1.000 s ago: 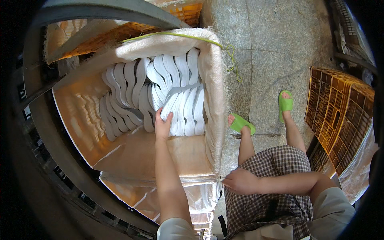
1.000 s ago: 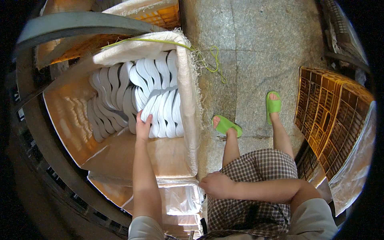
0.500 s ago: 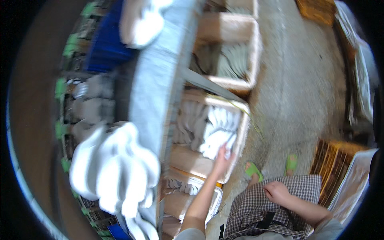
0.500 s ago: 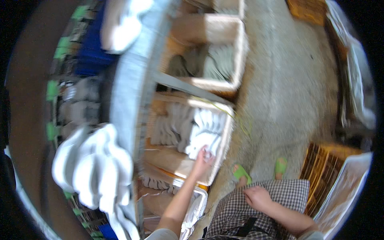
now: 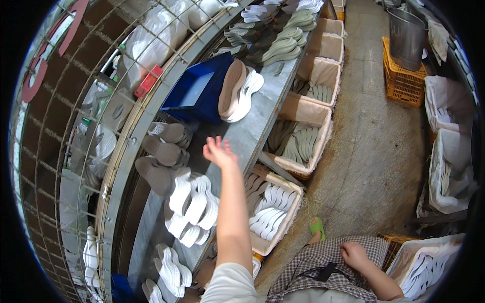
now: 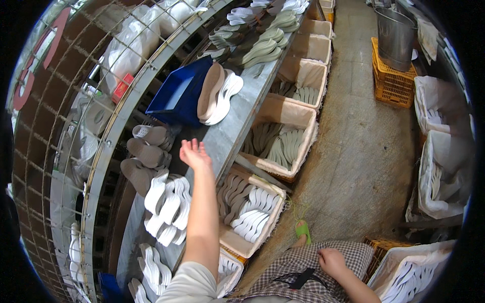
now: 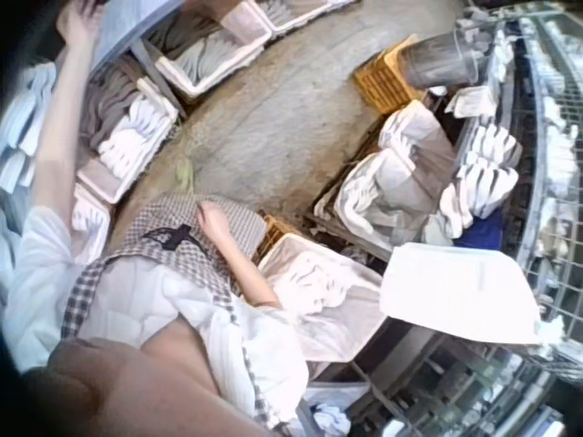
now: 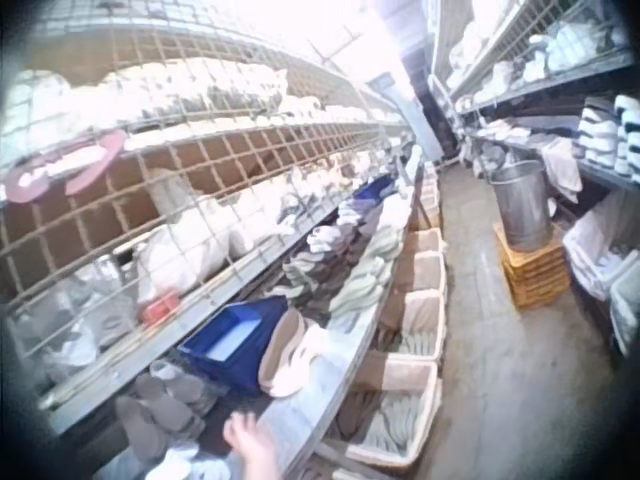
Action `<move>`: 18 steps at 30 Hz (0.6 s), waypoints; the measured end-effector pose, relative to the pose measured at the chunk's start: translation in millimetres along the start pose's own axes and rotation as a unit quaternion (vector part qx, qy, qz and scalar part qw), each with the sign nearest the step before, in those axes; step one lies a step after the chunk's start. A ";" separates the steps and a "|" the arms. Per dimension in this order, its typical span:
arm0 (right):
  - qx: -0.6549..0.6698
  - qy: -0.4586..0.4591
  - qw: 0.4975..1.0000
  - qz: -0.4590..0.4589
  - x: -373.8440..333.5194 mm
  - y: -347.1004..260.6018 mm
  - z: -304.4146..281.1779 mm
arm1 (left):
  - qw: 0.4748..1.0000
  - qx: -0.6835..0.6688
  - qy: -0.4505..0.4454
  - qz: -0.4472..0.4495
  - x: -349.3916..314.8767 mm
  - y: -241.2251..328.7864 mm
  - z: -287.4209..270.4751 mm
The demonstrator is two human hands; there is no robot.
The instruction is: The person repeatedly picks up stacks of white and green slippers from a conveyor belt, turns them over to inspect the soles, and places them into fabric bins. The person continues this cycle throughout the clip, handling multiple batches of slippers.
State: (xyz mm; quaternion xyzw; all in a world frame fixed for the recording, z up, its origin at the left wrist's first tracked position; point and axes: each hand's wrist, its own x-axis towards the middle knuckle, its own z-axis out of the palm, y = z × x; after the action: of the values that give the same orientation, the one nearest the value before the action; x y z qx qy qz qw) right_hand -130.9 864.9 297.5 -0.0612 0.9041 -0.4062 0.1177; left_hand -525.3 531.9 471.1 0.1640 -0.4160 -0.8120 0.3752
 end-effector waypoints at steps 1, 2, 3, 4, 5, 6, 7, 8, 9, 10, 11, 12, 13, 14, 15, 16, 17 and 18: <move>-0.004 0.004 1.000 0.009 6.9 1.0 -5.4 | 0.999 -0.016 0.039 -0.030 32.0 -0.8 2.3; -0.006 0.014 1.000 0.012 13.7 2.0 -10.3 | 0.993 -0.034 0.100 -0.051 62.2 -5.0 2.9; -0.009 0.022 1.000 0.016 20.3 3.0 -14.1 | 0.993 -0.019 0.118 -0.025 89.4 -10.3 -3.0; -0.008 0.009 0.999 0.047 26.7 4.1 -17.8 | 0.981 -0.021 0.195 0.001 118.9 -19.1 -3.1; -0.009 -0.001 0.997 0.078 33.0 5.5 -22.2 | 0.969 -0.006 0.246 -0.016 150.9 -18.8 -7.9; -0.011 -0.011 0.994 0.108 40.5 7.2 -26.6 | 0.965 -0.021 0.259 -0.037 178.7 -19.9 -15.8; -0.025 -0.032 0.989 0.145 48.7 8.1 -30.6 | 0.977 -0.003 0.213 -0.017 200.2 -25.0 -26.7; -0.016 -0.046 0.983 0.177 58.4 8.4 -34.1 | 0.978 0.118 0.168 0.028 222.6 -27.2 -34.3; 0.001 -0.044 0.978 0.202 68.2 6.2 -35.5 | 0.979 0.152 0.121 0.055 243.1 -29.2 -39.8; 0.016 -0.054 0.968 0.245 79.8 4.9 -38.6 | 0.991 0.004 0.129 -0.037 265.0 -25.2 -43.9; 0.009 -0.070 0.970 0.234 93.1 3.6 -41.0 | 0.993 -0.009 0.105 -0.050 280.2 -25.6 -48.6; 0.006 -0.087 0.968 0.234 106.0 1.3 -42.4 | 0.995 -0.023 0.079 -0.064 295.3 -25.6 -50.3; 0.004 -0.107 0.965 0.241 118.6 -1.2 -44.1 | 0.995 -0.048 0.051 -0.074 308.5 -28.0 -49.9; -0.003 -0.112 0.969 0.221 131.4 -2.8 -45.5 | 0.993 -0.058 0.047 -0.097 319.6 -30.5 -48.8; -0.009 -0.120 0.971 0.208 144.1 -3.2 -46.9 | 0.989 -0.081 0.043 -0.114 328.2 -32.4 -48.5; -0.011 -0.123 0.975 0.185 154.9 -3.3 -48.4 | 0.986 -0.101 0.028 -0.129 334.4 -35.8 -46.8; -0.020 -0.127 0.974 0.187 164.1 -3.0 -49.7 | 0.985 -0.095 0.045 -0.135 336.9 -38.9 -46.6; -0.024 -0.125 0.975 0.180 172.9 -2.0 -50.9 | 0.990 -0.045 0.054 -0.125 337.0 -42.3 -45.1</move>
State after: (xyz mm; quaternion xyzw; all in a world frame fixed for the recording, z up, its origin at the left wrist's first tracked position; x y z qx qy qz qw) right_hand -311.0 864.6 303.5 0.0492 0.8878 -0.3459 0.2995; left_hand -743.2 271.4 425.6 0.2409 -0.3343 -0.8606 0.2994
